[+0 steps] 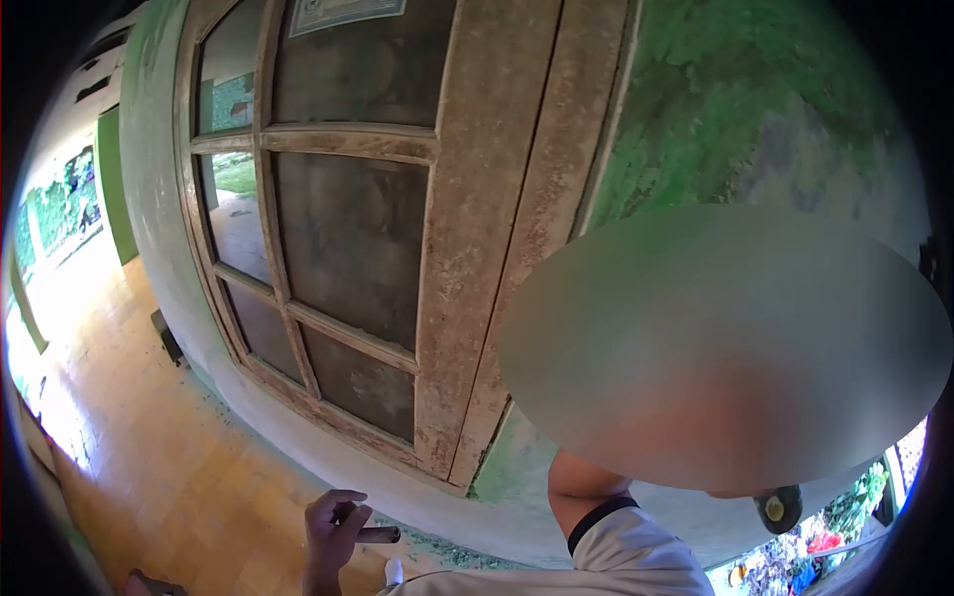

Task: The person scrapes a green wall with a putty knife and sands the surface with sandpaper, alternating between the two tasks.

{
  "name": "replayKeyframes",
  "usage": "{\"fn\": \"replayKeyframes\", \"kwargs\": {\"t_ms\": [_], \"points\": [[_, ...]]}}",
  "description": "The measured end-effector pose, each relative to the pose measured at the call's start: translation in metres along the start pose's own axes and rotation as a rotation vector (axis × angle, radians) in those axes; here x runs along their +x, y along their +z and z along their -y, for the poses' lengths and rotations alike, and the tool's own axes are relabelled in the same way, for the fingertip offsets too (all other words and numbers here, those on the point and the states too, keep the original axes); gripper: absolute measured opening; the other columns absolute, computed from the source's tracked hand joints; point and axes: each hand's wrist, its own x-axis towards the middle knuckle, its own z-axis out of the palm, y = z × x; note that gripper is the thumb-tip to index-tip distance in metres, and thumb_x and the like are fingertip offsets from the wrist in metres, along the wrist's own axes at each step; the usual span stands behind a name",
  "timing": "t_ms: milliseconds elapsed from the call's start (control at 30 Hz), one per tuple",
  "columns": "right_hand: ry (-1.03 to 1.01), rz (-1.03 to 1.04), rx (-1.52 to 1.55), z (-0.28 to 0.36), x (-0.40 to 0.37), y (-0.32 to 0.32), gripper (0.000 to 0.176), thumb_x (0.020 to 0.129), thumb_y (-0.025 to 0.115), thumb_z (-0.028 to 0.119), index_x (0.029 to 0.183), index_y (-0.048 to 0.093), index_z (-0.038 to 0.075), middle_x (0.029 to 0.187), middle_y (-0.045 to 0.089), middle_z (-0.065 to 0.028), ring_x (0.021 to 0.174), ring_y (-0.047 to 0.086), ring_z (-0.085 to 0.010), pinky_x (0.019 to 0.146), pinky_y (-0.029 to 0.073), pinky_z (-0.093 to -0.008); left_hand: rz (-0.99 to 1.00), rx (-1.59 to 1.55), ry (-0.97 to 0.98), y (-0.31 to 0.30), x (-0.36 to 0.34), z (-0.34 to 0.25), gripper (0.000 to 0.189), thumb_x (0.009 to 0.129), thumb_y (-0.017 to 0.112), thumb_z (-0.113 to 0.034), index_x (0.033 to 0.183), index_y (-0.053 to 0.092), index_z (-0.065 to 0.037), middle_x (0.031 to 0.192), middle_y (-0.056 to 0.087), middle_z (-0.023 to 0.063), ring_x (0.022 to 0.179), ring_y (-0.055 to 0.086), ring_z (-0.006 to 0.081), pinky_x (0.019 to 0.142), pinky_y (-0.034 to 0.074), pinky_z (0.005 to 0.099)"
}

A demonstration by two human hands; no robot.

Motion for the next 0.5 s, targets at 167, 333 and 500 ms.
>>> {"fn": "replayKeyframes", "kwargs": {"t_ms": [167, 333, 500], "points": [[0.103, 0.087, -0.108, -0.006, 0.005, -0.015, 0.024, 0.096, 0.035, 0.026, 0.075, 0.042, 0.017, 0.059, 0.038, 0.002, 0.053, 0.037, -0.0097, 0.051, 0.034, -0.0296, 0.059, -0.017, -0.017, 0.005, 0.006, -0.004, 0.016, 0.073, 0.068, 0.0, 0.088, 0.063, -0.001, 0.056, 0.05, -0.0033, 0.052, 0.042, 0.0025, 0.048, 0.034, 0.0191], [0.455, -0.29, 0.058, -0.047, -0.008, -0.017, 0.026, 0.093, 0.037, 0.025, 0.069, 0.038, 0.015, 0.056, 0.034, 0.0022, 0.045, 0.031, -0.0081, 0.049, 0.03, -0.0264, 0.084, -0.066, -0.04, 0.009, 0.009, -0.006, 0.016, 0.073, 0.069, -0.002, 0.088, 0.064, -0.001, 0.056, 0.051, -0.0026, 0.051, 0.043, 0.0028, 0.048, 0.034, 0.0193], [-0.008, 0.047, -0.123, -0.013, -0.009, 0.002, 0.015, 0.093, 0.045, 0.019, 0.081, 0.036, 0.015, 0.057, 0.037, 0.0005, 0.046, 0.033, -0.0101, 0.047, 0.03, -0.0273, 0.082, 0.012, 0.036, 0.005, 0.013, -0.001, 0.016, 0.074, 0.068, -0.002, 0.089, 0.064, -0.001, 0.057, 0.052, -0.0025, 0.051, 0.043, 0.0029, 0.049, 0.034, 0.0192]]}}
